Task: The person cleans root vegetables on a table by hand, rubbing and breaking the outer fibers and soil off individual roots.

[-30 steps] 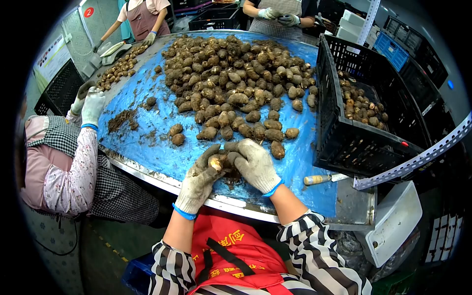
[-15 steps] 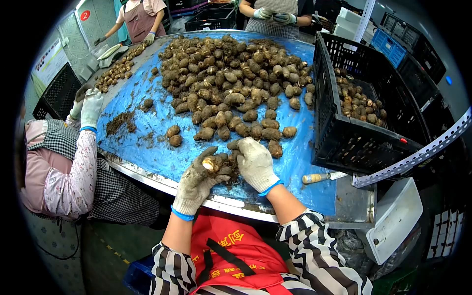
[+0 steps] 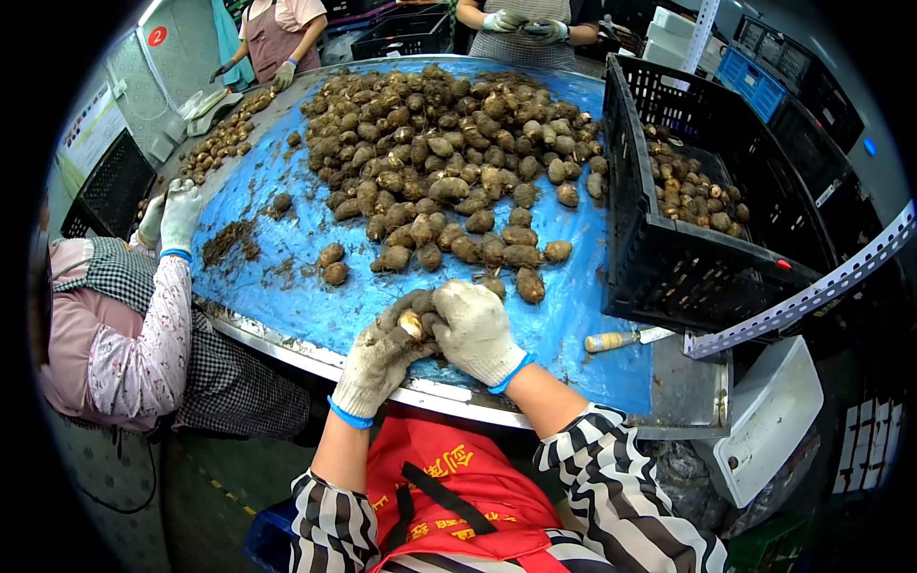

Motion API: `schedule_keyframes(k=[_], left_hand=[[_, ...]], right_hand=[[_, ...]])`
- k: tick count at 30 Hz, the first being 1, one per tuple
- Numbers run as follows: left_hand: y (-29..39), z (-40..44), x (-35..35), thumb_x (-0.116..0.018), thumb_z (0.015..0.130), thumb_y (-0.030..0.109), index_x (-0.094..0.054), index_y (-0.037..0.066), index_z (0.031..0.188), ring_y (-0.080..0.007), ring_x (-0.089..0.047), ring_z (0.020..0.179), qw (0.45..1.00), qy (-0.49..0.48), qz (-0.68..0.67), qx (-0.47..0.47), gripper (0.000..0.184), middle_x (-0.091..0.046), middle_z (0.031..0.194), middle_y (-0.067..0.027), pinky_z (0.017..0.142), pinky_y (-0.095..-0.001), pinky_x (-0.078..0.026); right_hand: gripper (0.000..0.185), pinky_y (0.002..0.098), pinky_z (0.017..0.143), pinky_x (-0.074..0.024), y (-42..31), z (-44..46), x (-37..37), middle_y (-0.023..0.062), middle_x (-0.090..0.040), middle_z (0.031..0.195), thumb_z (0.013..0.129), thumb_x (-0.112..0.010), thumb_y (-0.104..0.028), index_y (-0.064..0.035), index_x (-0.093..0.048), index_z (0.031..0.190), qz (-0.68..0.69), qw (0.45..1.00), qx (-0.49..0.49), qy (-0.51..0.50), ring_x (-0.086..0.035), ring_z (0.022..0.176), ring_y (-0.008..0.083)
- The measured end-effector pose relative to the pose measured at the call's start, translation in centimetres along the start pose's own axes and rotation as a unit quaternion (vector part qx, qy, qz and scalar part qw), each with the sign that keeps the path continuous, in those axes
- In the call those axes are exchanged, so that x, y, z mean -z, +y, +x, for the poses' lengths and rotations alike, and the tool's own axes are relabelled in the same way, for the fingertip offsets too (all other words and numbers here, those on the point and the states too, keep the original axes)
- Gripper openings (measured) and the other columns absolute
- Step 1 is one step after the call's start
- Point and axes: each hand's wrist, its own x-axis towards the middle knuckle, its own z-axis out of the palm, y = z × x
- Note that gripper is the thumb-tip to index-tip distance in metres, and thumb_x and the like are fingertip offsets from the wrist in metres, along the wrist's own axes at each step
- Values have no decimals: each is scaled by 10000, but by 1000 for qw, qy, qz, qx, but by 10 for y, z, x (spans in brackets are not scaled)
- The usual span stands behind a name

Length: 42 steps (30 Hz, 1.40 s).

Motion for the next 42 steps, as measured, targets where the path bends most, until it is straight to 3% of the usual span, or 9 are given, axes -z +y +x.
schedule_keyframes(k=[4, 8, 11, 17, 18, 24, 28, 34, 42], left_hand=[[2, 0, -6, -778, 866, 203, -384, -28, 1474, -294, -621, 1194, 1000, 1, 10, 7, 760, -569, 1363, -188, 977, -415, -560], [0, 0, -1, -799, 836, 207, -354, -27, 1486, -319, -617, 1194, 1000, 4, -2, -8, 822, -536, 1380, -211, 994, -434, -551], [0, -1, -1, -759, 859, 151, -367, -7, 1492, -296, -613, 1194, 1000, -3, -24, -17, 761, -542, 1373, -184, 1000, -413, -540], [0, 0, 1, -751, 869, 135, -369, -4, 1492, -280, -601, 1209, 999, -12, -28, -35, 743, -546, 1368, -177, 1014, -400, -525], [0, 0, 1, -754, 868, 138, -366, -5, 1491, -279, -602, 1208, 999, -9, -27, -39, 748, -547, 1369, -180, 1014, -399, -525], [1, 4, -4, -776, 861, 165, -333, -26, 1483, -349, -618, 1184, 996, -25, -70, -49, 787, -532, 1376, -261, 978, -447, -555], [3, 0, 3, -807, 830, 260, -299, -29, 1496, -368, -647, 1130, 998, -31, -57, -22, 886, -520, 1376, -273, 983, -474, -553], [1, 2, -1, -781, 831, 84, -306, 10, 1520, -339, -626, 1167, 997, 17, -47, -53, 840, -514, 1396, -232, 982, -429, -549], [-1, 1, -4, -710, 813, -55, -347, 36, 1528, -246, -560, 1251, 999, -3, 38, -34, 806, -493, 1434, -147, 972, -341, -540]], right_hand=[[110, 467, 754, -519, 3, 3, -2, 154, -652, 899, 819, -666, -123, -62, -660, 910, -67, 995, -73, -7, -649, 836, 360], [253, 415, 850, -533, 10, 4, 12, 162, -682, 1020, 808, -629, -15, -45, -687, 1052, 5, 986, -156, -60, -653, 988, 360], [265, 429, 856, -531, 11, 6, 10, 146, -692, 1024, 801, -640, -20, -56, -713, 1053, 36, 998, -40, 10, -658, 987, 349], [326, 431, 875, -525, -7, 11, 17, 137, -703, 1050, 747, -720, -71, -54, -724, 1072, 38, 998, 33, -43, -665, 983, 334], [287, 425, 832, -526, -5, 12, 13, 131, -698, 963, 713, -755, -98, -43, -717, 992, 47, 997, 61, -31, -666, 933, 332], [108, 426, 738, -507, 6, 4, 2, 97, -651, 841, 760, -701, -97, -80, -677, 864, -71, 997, -11, 8, -641, 822, 307], [107, 429, 775, -529, 21, 5, 13, 134, -667, 884, 799, -673, -65, -35, -696, 900, -47, 996, -75, 25, -654, 826, 339], [101, 421, 807, -535, 17, 3, 11, 147, -678, 958, 796, -676, -58, -34, -687, 894, 0, 1000, 4, 22, -657, 907, 352], [309, 403, 860, -540, 2, 9, 14, 174, -694, 1042, 780, -697, -20, -16, -711, 1089, 112, 992, -62, -20, -669, 985, 338]])
